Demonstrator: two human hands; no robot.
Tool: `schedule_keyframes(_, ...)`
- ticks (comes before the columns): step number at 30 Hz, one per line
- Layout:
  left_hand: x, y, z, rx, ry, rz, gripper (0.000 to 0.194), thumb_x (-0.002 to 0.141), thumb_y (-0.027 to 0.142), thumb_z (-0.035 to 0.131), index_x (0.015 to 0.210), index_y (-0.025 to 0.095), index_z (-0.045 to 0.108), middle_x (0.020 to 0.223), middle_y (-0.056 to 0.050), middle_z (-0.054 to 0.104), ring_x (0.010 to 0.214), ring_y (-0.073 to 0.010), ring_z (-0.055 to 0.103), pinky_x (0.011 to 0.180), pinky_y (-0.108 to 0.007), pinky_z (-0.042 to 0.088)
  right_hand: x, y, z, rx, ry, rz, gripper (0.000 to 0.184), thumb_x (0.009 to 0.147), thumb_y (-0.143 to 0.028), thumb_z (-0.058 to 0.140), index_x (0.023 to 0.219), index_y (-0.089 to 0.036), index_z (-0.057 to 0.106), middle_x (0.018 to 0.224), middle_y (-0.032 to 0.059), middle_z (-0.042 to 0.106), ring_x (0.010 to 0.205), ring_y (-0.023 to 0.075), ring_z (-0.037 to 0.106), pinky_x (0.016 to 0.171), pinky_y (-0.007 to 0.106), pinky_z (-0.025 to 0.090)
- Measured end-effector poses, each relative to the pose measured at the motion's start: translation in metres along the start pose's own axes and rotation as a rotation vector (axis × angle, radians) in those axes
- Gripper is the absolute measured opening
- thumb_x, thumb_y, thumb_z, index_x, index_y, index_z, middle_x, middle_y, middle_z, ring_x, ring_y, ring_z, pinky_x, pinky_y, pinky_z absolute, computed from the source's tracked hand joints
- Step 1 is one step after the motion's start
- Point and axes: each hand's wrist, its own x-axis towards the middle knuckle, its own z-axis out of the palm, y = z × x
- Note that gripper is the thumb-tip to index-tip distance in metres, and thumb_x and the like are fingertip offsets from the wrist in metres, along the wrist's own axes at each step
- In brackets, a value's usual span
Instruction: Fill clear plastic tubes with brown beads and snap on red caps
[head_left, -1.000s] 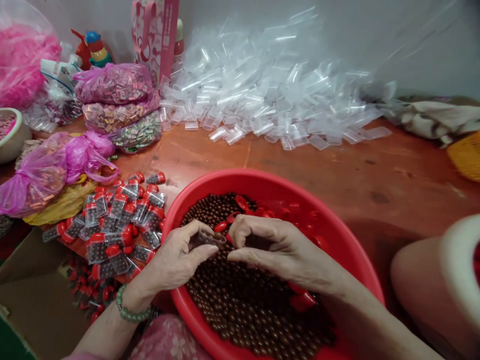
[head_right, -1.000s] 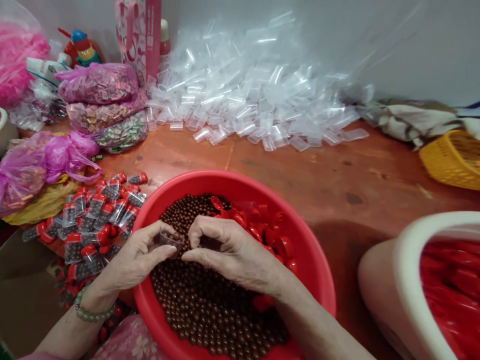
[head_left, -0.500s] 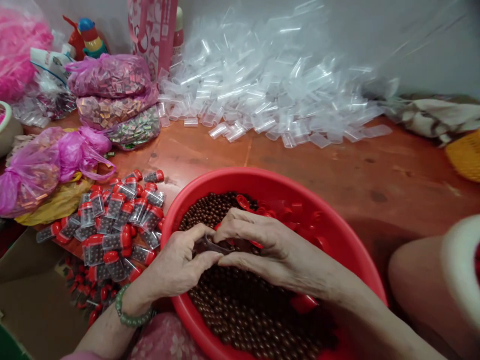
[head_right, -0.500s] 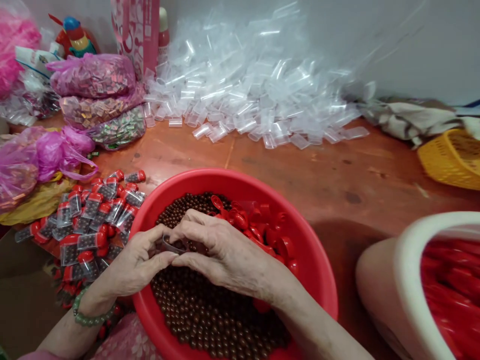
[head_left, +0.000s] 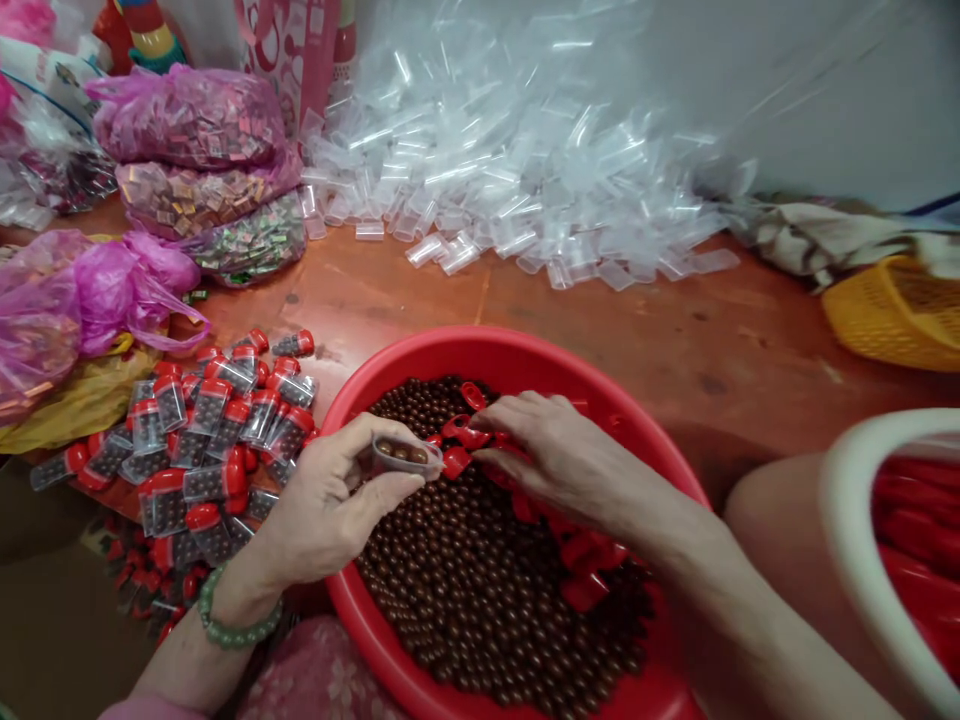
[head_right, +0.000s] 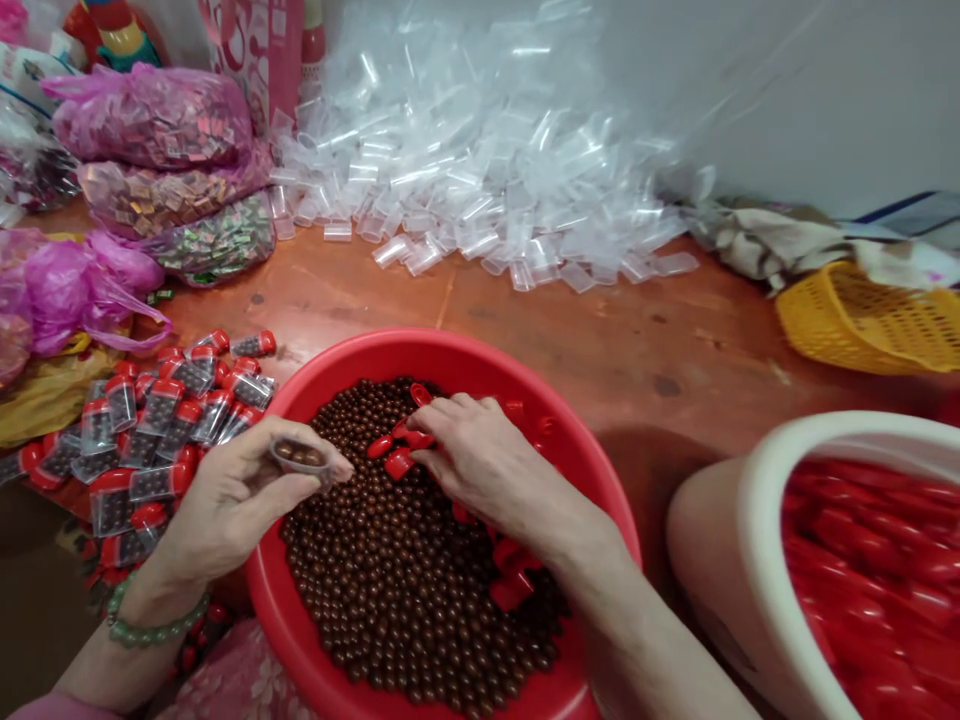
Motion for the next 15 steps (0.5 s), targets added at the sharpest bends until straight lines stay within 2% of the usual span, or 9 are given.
schedule_keyframes(5,0.002,-0.001,-0.003,0.115,-0.022,-0.010,0.014,0.088,0.020,0.059,0.100,0.016,0.064,0.096,-0.004,0.070,0.088,-0.0136,0.065,0.079,-0.023,0.050,0.008,-0.013,0.017,-0.186,-0.148,-0.093,0.023,0.085,-0.013,0.056,0.101,-0.023,0.068,0.097,0.0094,0.063,0.096,0.0265,0.055,0.078,0.038,0.037)
schedule_keyframes(9,0.002,-0.005,-0.002,0.155,-0.063,-0.029,0.014,0.087,0.019,0.060,0.099,0.016,0.065,0.091,-0.003,0.069,0.081,-0.0118,0.062,0.073,-0.021,0.049,0.011,-0.014,0.027,-0.231,-0.175,-0.058,0.022,0.080,-0.006,0.054,0.086,-0.020,0.069,0.089,0.0112,0.061,0.091,0.0282,0.054,0.073,0.038,0.035)
schedule_keyframes(12,0.001,-0.009,-0.001,0.124,-0.067,-0.071,0.015,0.087,0.021,0.059,0.100,0.017,0.065,0.091,-0.003,0.068,0.082,-0.0127,0.062,0.074,-0.023,0.048,0.010,-0.011,0.030,-0.206,-0.160,-0.063,0.017,0.085,-0.011,0.051,0.084,-0.018,0.066,0.091,0.0119,0.061,0.093,0.0280,0.053,0.073,0.037,0.035)
schedule_keyframes(15,0.002,-0.013,0.000,0.103,-0.058,-0.120,0.015,0.086,0.022,0.060,0.100,0.018,0.063,0.089,-0.002,0.068,0.082,-0.0132,0.062,0.074,-0.024,0.048,0.009,-0.011,0.023,-0.145,-0.140,-0.067,0.013,0.091,-0.021,0.049,0.088,-0.017,0.061,0.091,0.0102,0.063,0.089,0.0247,0.054,0.076,0.037,0.038)
